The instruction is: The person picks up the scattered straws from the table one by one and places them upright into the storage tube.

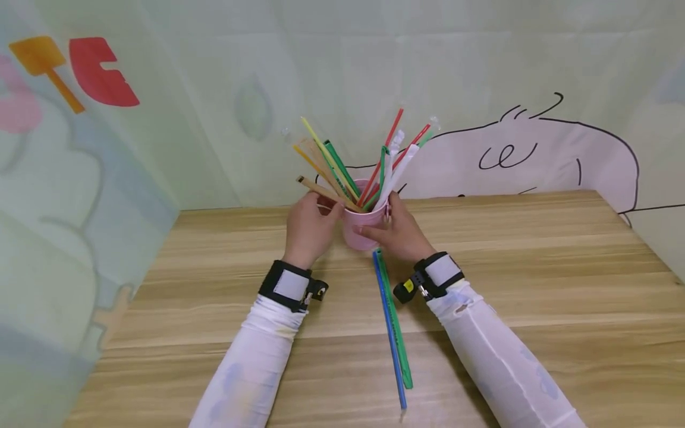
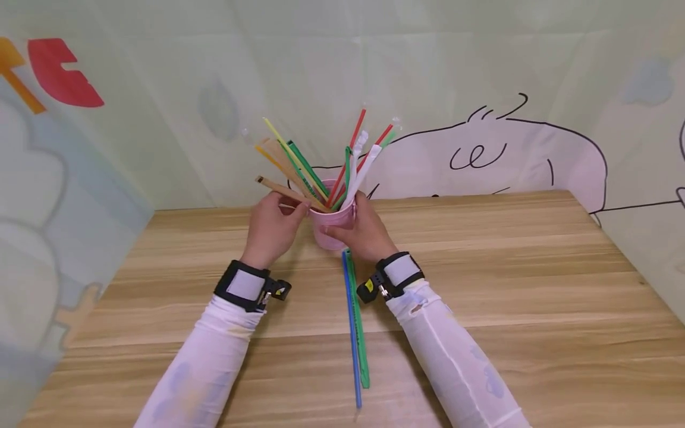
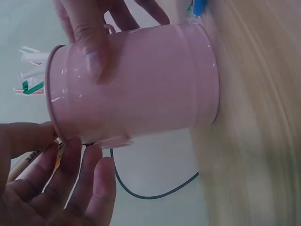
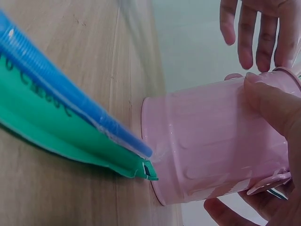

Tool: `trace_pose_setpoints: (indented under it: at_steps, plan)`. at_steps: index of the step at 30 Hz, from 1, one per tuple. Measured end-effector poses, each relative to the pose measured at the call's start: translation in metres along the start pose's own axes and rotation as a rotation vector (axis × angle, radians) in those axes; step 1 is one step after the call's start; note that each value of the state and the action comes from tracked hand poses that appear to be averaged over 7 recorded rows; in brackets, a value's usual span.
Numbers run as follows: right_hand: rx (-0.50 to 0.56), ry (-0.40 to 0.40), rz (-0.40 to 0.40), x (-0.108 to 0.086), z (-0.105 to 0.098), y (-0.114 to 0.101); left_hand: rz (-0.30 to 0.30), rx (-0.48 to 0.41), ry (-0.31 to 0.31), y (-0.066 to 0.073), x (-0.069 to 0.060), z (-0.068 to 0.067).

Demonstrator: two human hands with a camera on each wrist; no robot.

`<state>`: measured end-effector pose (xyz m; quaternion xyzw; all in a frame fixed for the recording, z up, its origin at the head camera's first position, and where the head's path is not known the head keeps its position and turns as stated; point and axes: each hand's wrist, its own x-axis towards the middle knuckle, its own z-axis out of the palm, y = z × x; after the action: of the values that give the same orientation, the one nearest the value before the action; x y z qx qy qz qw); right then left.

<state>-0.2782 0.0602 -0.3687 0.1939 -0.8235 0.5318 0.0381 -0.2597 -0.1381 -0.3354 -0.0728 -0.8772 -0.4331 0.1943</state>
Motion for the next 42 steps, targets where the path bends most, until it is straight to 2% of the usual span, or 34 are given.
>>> trace_pose_setpoints:
  at_steps: [9,15,24,28,37,42]
  plan:
    - [0.005,-0.011,0.017,-0.002,0.002,0.002,-0.037,-0.115,-0.064,-0.008,0.0,0.001]
    - [-0.01,-0.013,0.017,0.0,0.002,0.003,-0.058,-0.127,-0.147,-0.01,0.0,0.002]
    - [-0.056,-0.008,0.028,-0.001,0.001,0.001,-0.026,-0.116,-0.253,-0.016,0.0,0.01]
    - [-0.088,0.0,0.025,-0.002,-0.003,0.0,-0.009,-0.131,-0.264,-0.018,0.001,0.017]
    - [-0.161,-0.021,0.043,-0.001,-0.013,-0.002,0.009,-0.232,-0.221,-0.024,-0.001,0.037]
    - [-0.196,-0.046,0.068,-0.004,-0.02,-0.009,0.049,-0.272,-0.211,-0.026,-0.002,0.045]
